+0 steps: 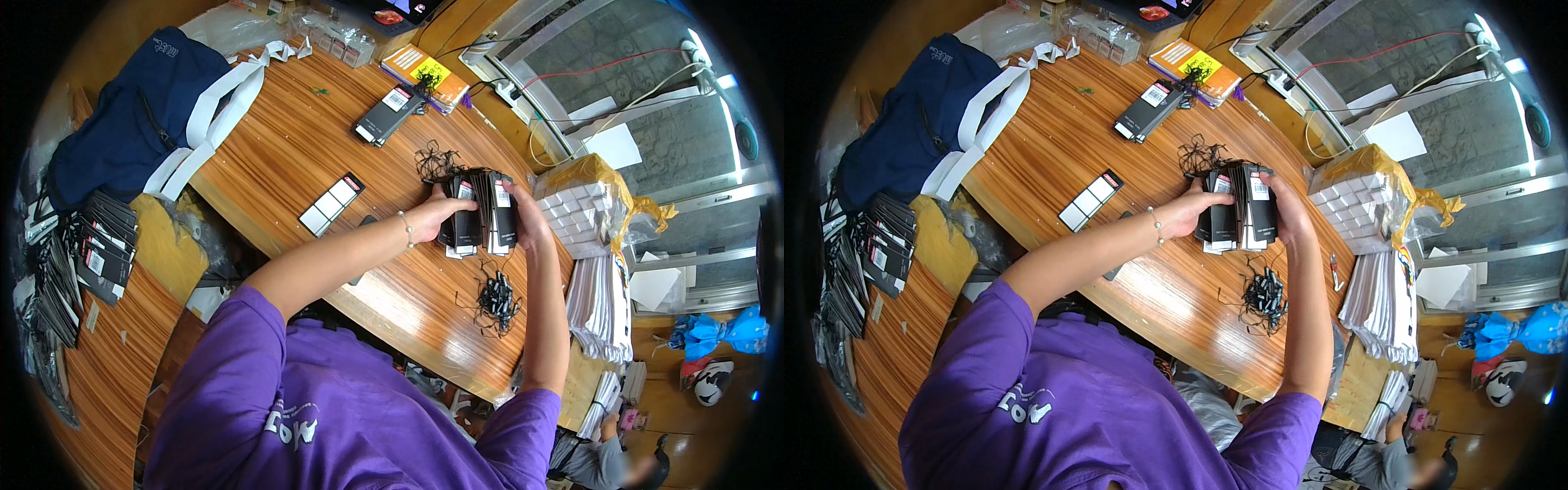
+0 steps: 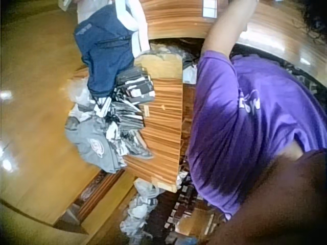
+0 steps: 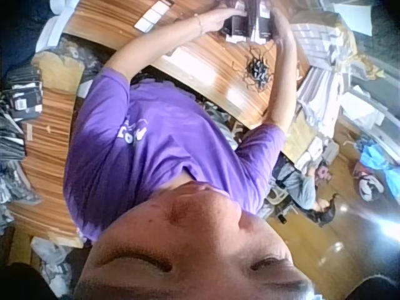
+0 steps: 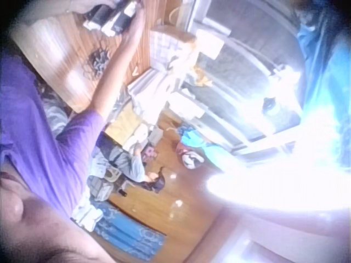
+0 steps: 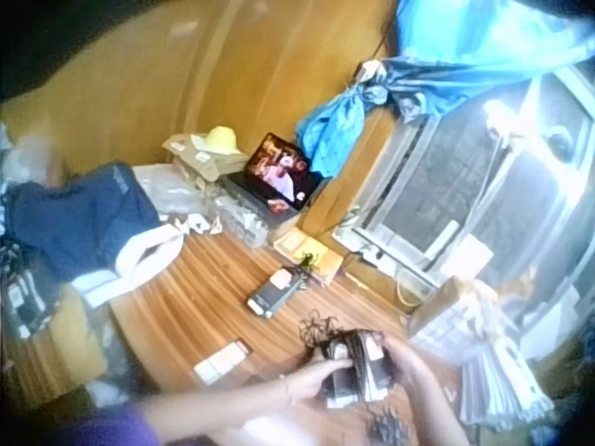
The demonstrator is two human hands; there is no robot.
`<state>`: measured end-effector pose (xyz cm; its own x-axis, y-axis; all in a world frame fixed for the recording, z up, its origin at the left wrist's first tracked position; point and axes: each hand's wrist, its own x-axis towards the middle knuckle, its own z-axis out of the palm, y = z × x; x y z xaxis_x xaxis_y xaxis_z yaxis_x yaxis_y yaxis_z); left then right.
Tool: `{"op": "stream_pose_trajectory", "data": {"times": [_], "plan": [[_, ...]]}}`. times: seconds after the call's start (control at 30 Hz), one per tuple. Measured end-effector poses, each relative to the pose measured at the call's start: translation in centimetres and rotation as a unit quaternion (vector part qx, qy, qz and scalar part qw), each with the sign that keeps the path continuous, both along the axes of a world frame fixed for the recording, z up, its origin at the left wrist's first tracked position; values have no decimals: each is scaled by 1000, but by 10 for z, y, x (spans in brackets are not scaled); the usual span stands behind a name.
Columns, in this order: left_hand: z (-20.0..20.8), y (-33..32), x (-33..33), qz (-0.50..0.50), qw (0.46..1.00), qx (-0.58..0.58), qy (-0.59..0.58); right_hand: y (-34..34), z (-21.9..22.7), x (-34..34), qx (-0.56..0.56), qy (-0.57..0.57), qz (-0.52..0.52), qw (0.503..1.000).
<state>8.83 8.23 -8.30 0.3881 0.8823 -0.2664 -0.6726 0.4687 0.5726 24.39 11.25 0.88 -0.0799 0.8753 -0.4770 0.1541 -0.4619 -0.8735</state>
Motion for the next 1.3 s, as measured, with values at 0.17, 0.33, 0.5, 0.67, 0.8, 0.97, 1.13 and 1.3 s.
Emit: {"op": "stream_pose_trajectory", "data": {"times": [0.17,0.33,0.5,0.67,0.8,0.97,1.13,1.3], "plan": [[-5,8,2,-35,998,10,-53,-5,1,-10,65,-34,2,997],[-20,19,10,12,999,1,-33,-12,-1,-35,157,-106,31,981],[-32,27,19,27,994,2,-103,-17,-20,-48,261,-169,79,947],[-7,18,17,42,993,-38,-101,-9,-46,-29,342,-347,64,871],[0,18,11,44,990,-23,-131,-21,-29,-48,157,-107,83,978],[-16,27,25,62,994,-42,-82,-15,-55,-33,100,-38,18,994],[-30,42,28,120,987,-49,93,-19,-52,-47,21,53,-37,998],[-14,33,30,133,966,-70,210,-23,-55,-43,-11,93,-65,993]]}}
